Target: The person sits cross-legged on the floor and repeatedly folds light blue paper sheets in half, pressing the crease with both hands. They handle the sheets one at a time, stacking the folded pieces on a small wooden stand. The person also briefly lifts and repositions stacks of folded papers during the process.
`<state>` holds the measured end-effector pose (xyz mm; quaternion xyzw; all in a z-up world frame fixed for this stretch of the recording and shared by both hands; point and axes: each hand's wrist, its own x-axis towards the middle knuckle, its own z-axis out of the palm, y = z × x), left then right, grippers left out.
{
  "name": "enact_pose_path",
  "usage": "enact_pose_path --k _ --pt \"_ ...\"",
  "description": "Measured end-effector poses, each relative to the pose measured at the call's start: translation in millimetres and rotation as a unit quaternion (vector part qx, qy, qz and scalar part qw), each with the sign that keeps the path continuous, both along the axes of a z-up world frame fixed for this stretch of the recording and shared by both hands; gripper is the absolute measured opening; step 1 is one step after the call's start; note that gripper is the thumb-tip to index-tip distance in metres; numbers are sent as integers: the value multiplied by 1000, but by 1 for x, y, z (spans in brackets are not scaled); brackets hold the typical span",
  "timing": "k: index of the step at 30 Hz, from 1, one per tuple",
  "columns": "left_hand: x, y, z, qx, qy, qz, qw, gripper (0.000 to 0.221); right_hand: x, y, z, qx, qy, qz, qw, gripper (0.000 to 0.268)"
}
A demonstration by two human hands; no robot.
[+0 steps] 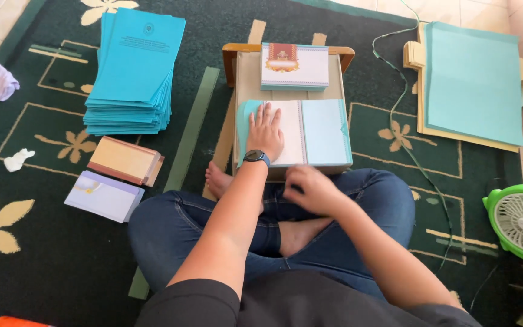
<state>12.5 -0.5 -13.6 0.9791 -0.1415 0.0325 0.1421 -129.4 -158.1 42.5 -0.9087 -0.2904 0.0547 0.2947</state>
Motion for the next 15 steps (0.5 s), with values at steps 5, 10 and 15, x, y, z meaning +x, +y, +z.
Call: enact_pose_path --k 5,10,15 --pt "0 2 1 -4 -11 -17 1000 58 -120 24 67 -96 367 237 894 47" --pt "0 2 -7 -11 -37 -27 999 56 -133 35 23 154 324 251 899 50" --pt "6 2 -15 4 -43 -21 999 55 -98 38 -27 390 306 -184 849 44"
